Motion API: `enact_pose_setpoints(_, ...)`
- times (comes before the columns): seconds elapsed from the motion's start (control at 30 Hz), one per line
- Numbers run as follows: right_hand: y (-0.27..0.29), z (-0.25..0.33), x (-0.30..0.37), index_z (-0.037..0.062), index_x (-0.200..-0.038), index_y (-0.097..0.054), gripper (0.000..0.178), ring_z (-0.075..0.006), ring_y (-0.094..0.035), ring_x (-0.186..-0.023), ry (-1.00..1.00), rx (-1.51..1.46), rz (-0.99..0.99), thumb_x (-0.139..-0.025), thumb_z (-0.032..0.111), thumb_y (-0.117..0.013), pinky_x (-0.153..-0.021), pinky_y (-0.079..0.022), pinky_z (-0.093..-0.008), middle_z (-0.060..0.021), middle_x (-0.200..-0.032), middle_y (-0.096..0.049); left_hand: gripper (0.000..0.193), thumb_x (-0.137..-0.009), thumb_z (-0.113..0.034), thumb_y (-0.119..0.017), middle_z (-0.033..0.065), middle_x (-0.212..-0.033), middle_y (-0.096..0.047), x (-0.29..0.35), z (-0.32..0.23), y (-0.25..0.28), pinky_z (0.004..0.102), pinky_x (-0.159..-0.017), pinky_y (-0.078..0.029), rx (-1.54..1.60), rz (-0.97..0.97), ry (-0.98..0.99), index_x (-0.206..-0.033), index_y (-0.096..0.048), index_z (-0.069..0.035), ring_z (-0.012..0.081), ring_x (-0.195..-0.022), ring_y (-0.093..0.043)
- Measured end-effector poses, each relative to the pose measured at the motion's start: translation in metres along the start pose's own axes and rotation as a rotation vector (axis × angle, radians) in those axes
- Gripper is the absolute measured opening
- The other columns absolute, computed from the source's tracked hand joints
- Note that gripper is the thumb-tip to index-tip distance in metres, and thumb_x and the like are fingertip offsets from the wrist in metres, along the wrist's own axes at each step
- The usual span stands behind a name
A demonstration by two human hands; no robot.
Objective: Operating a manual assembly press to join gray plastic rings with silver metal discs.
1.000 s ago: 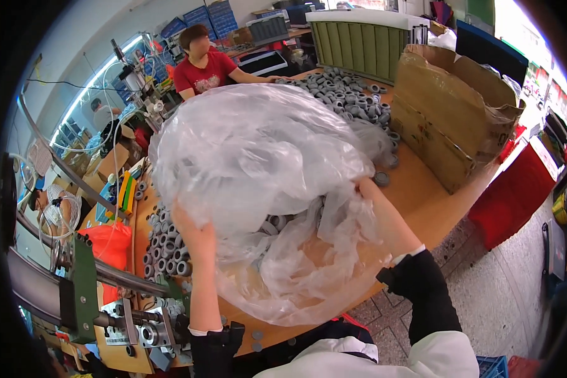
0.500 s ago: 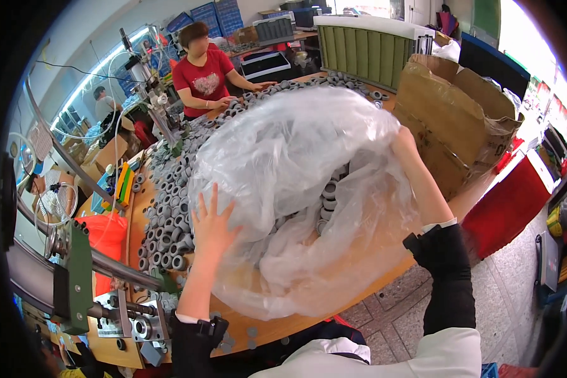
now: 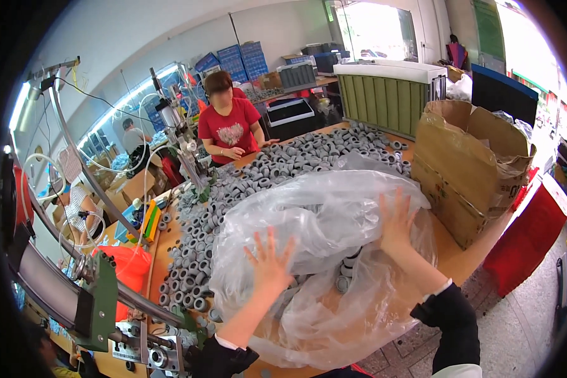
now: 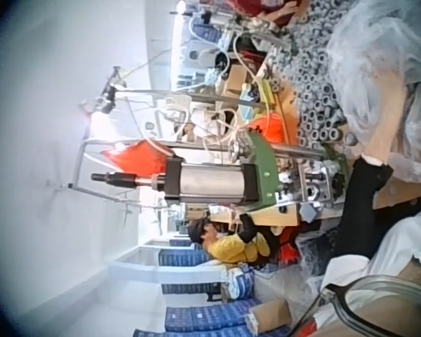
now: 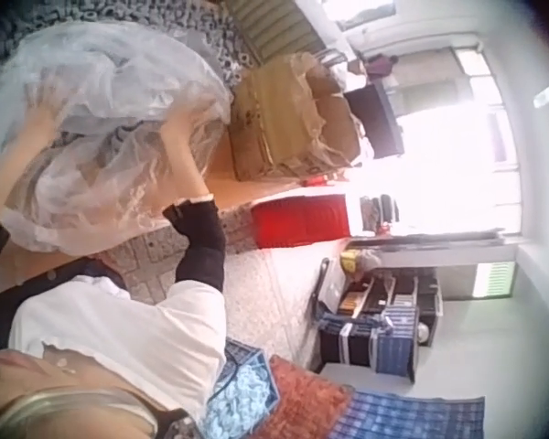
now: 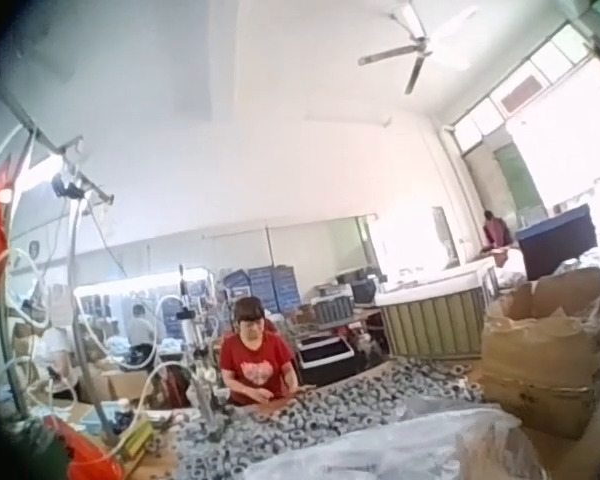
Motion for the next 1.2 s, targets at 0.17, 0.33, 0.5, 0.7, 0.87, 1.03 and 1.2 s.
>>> enact_pose_setpoints(0.17, -0.066, -0.063, -0.083, 0.0185, -0.144, -0.020, 0.094, -0.0432, -0.015, -0.136, -0.038, -0.008, -0.080, -0.066, 0.006, -0.069, -0.107, -0.015, -0.0593, -0.0179, -0.150, -0.012, 0.079, -0.074, -0.015, -0.065, 0.0204, -0.150, -0.012, -0.018, 0.098, -0.061, 0.0621, -0.096, -0.030, -0.127, 0.041, 0.175, -0.142, -0.028, -0.030, 0.0440, -0.130, -0.030)
enact_pose_setpoints(0.33, -0.082, -0.097, -0.097, 0.0094, -0.143, -0.022, 0.083, -0.0411, -0.019, -0.135, -0.079, 0.066, 0.033, -0.069, -0.002, -0.059, -0.107, -0.017, -0.0565, -0.0218, -0.145, -0.021, 0.074, -0.069, -0.015, -0.068, 0.0172, -0.148, -0.020, -0.017, 0.123, -0.056, 0.0580, -0.099, -0.030, 0.019, 0.314, 0.307, -0.136, -0.039, -0.022, 0.0380, -0.132, -0.029)
enact_pose_setpoints(0.5, -0.021, -0.013, -0.019, 0.0052, -0.131, -0.038, 0.066, -0.0400, -0.026, -0.131, 0.188, 0.049, -0.201, -0.071, 0.010, -0.064, -0.108, -0.020, -0.0508, -0.0217, -0.139, -0.031, 0.070, -0.071, -0.026, -0.070, 0.0171, -0.145, -0.027, 0.014, 0.030, 0.014, 0.0559, -0.104, -0.024, 0.179, -0.048, -0.199, -0.135, -0.041, -0.018, 0.0381, -0.132, -0.028)
enact_pose_setpoints(0.7, -0.029, 0.035, 0.065, 0.0053, -0.116, -0.053, 0.053, -0.0328, -0.043, -0.117, 0.762, -0.172, 0.198, -0.068, 0.024, -0.069, -0.099, -0.033, -0.0472, -0.0168, -0.122, -0.048, 0.095, -0.063, -0.048, -0.073, 0.0157, -0.142, -0.031, 0.079, -0.059, 0.001, 0.0521, -0.101, -0.028, 0.542, 0.444, -0.321, -0.141, -0.030, -0.014, 0.0315, -0.129, -0.035)
enact_pose_setpoints(0.87, -0.054, -0.025, 0.089, 0.0093, -0.111, -0.058, 0.049, -0.0308, -0.044, -0.115, 0.616, -0.087, 0.358, -0.069, 0.029, -0.070, -0.098, -0.033, -0.0470, -0.0148, -0.120, -0.050, 0.092, -0.062, -0.043, -0.076, 0.0132, -0.137, -0.038, 0.118, -0.070, -0.020, 0.0514, -0.098, -0.028, 0.431, 0.571, -0.386, -0.139, -0.034, -0.014, 0.0293, -0.121, -0.041)
enact_pose_setpoints(1.03, -0.069, -0.068, 0.128, 0.0089, -0.111, -0.058, 0.045, -0.0324, -0.044, -0.117, 0.477, -0.275, 0.411, -0.071, 0.028, -0.068, -0.099, -0.032, -0.0482, -0.0136, -0.122, -0.048, 0.075, -0.062, -0.038, -0.076, 0.0106, -0.133, -0.042, 0.129, -0.084, -0.036, 0.0523, -0.098, -0.027, 0.467, 0.492, -0.409, -0.128, -0.048, -0.015, 0.0260, -0.116, -0.042)
enact_pose_setpoints(1.2, -0.051, -0.034, 0.139, 0.0075, -0.109, -0.058, 0.037, -0.0317, -0.048, -0.111, 0.296, -0.395, 0.135, -0.077, 0.025, -0.065, -0.094, -0.037, -0.0463, -0.0128, -0.123, -0.048, 0.065, -0.068, -0.037, -0.072, 0.0165, -0.147, -0.023, 0.130, -0.093, -0.027, 0.0624, -0.100, -0.020, 0.441, 0.492, -0.291, -0.127, -0.050, -0.020, 0.0388, -0.134, -0.020)
Point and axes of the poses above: each hand's wrist, its own x-axis away from the middle knuckle, its own y-axis out of the back of the hand, z = x × y, the point moved 5 cm from there along -x, towards the middle knuckle
